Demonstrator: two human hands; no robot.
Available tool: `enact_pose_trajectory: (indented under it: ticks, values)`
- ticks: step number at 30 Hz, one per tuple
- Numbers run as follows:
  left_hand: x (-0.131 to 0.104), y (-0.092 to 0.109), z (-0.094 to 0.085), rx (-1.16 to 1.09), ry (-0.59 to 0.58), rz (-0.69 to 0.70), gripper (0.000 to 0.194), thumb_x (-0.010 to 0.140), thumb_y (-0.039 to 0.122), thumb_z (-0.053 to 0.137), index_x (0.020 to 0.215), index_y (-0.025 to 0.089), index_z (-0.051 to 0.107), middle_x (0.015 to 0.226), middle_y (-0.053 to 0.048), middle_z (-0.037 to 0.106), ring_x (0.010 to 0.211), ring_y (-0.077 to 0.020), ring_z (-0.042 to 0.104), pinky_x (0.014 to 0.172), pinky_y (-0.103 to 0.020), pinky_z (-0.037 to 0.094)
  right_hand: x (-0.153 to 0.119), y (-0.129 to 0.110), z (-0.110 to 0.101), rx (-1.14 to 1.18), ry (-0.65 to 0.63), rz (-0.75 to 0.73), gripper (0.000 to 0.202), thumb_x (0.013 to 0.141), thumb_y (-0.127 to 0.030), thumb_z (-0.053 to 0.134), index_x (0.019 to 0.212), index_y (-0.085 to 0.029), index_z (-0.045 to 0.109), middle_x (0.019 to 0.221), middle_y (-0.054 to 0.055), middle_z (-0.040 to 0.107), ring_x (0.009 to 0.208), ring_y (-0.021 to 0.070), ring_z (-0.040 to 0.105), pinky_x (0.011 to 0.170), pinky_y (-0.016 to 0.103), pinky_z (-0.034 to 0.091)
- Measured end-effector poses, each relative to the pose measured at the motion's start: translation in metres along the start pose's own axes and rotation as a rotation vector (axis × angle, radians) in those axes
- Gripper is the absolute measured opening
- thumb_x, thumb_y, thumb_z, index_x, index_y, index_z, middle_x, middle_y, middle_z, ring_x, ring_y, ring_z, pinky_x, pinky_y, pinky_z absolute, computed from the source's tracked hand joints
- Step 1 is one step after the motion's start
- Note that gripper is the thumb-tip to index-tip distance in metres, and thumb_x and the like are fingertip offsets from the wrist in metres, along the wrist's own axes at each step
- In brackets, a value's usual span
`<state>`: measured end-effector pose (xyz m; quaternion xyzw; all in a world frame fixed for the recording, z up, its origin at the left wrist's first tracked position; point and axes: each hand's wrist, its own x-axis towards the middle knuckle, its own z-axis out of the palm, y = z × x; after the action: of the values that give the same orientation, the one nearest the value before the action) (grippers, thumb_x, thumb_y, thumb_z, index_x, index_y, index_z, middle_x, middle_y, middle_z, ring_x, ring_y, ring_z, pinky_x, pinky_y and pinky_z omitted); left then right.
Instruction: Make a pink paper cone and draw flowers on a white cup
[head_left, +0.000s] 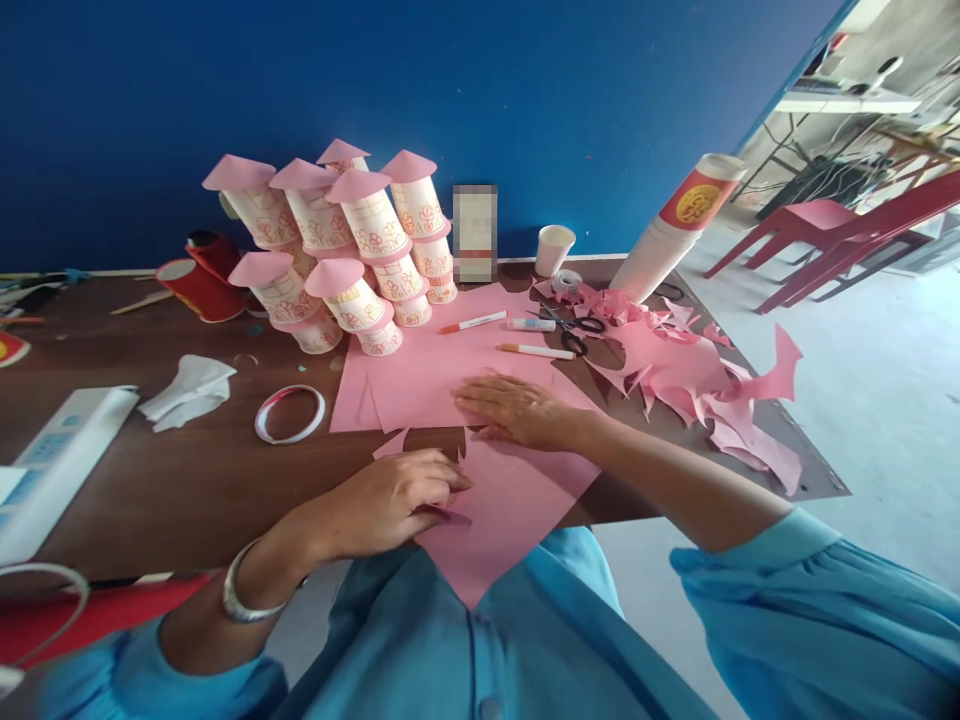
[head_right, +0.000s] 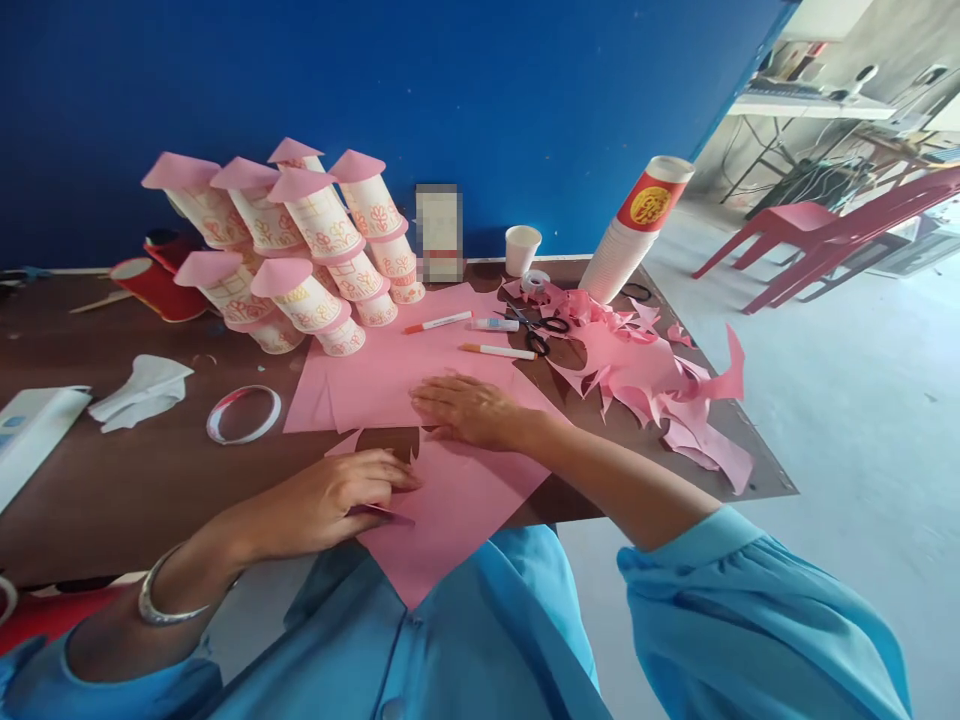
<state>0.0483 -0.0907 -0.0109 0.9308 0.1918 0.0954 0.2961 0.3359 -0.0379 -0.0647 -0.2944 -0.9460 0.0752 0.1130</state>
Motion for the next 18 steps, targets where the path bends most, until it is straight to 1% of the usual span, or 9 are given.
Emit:
enact_pose_trajectory:
  ticks: [3,5,7,8,10,12,14,16,18]
  values:
    - [-0.003,-0.001,-0.002,-0.048,-0.003,0.0,0.014,0.099,0.016,0.07,0.105,0.02,0.082,0.124,-0.006,0.082,0.124,-0.0246,0.073,0.103,-0.035,0.062,-0.039,0.03,-0.016,-0.029,0.068,0.184,0.058,0.106,-0.048,0.061,0.156,-0.02,0.056,0.162,0.014,0.058,0.15,0.0297,0.056,0.124,0.049,0.049]
    - [-0.003,-0.003,-0.001,-0.064,0.003,0.016,0.015,0.1,0.017,0.068,0.101,0.022,0.082,0.123,-0.005,0.082,0.122,-0.024,0.074,0.102,-0.035,0.062,-0.062,0.046,-0.028,-0.097,0.14,0.294,0.047,0.107,-0.043,0.06,0.148,-0.02,0.065,0.149,0.014,0.069,0.141,0.0304,0.064,0.117,0.048,0.057]
    - [-0.001,-0.005,-0.001,-0.058,0.013,0.017,0.015,0.1,0.02,0.069,0.101,0.024,0.083,0.123,-0.004,0.083,0.121,-0.024,0.074,0.101,-0.036,0.061,-0.076,0.048,-0.034,-0.194,0.177,0.33,0.035,0.109,-0.035,0.056,0.135,-0.02,0.074,0.141,0.014,0.074,0.135,0.0313,0.068,0.115,0.05,0.058]
    - [0.0,-0.006,-0.001,-0.049,0.015,0.015,0.015,0.101,0.02,0.069,0.102,0.024,0.083,0.124,-0.004,0.082,0.122,-0.0243,0.074,0.102,-0.036,0.061,-0.078,0.043,-0.033,-0.223,0.192,0.336,0.035,0.109,-0.034,0.055,0.132,-0.018,0.075,0.141,0.016,0.074,0.137,0.0327,0.067,0.117,0.052,0.057]
    - [0.001,-0.007,-0.002,-0.027,0.01,0.016,0.015,0.101,0.02,0.067,0.103,0.023,0.082,0.126,-0.005,0.082,0.124,-0.0247,0.073,0.104,-0.037,0.06,-0.073,0.022,-0.028,-0.236,0.208,0.302,0.042,0.11,-0.039,0.055,0.142,-0.015,0.069,0.148,0.018,0.069,0.145,0.0335,0.061,0.123,0.053,0.05]
    - [0.002,-0.007,-0.003,-0.012,-0.003,0.024,0.016,0.102,0.02,0.066,0.099,0.022,0.082,0.127,-0.006,0.081,0.125,-0.0252,0.072,0.105,-0.038,0.059,-0.061,-0.007,-0.02,-0.185,0.138,0.065,0.063,0.106,-0.055,0.06,0.153,-0.014,0.058,0.157,0.018,0.061,0.15,0.0328,0.055,0.127,0.052,0.046]
    - [0.0,-0.006,-0.006,-0.009,-0.016,0.016,0.016,0.102,0.02,0.066,0.094,0.021,0.08,0.124,-0.007,0.082,0.123,-0.0249,0.073,0.103,-0.037,0.059,-0.05,-0.035,-0.014,-0.111,0.043,-0.073,0.071,0.104,-0.061,0.061,0.157,-0.016,0.052,0.16,0.016,0.059,0.152,0.029,0.053,0.126,0.046,0.046]
    - [-0.004,-0.004,-0.009,-0.007,-0.023,-0.013,0.015,0.101,0.02,0.066,0.095,0.021,0.08,0.121,-0.007,0.082,0.117,-0.0237,0.074,0.099,-0.035,0.06,-0.044,-0.055,-0.012,-0.064,0.022,-0.05,0.07,0.103,-0.06,0.063,0.155,-0.014,0.054,0.156,0.02,0.062,0.146,0.0298,0.058,0.119,0.047,0.053]
    - [-0.009,-0.003,-0.013,-0.006,-0.013,-0.046,0.014,0.101,0.02,0.066,0.097,0.022,0.079,0.119,-0.007,0.082,0.112,-0.0224,0.075,0.096,-0.033,0.06,-0.042,-0.066,-0.011,-0.067,0.026,0.013,0.055,0.106,-0.051,0.062,0.146,-0.014,0.062,0.144,0.02,0.07,0.132,0.0301,0.067,0.106,0.046,0.06]
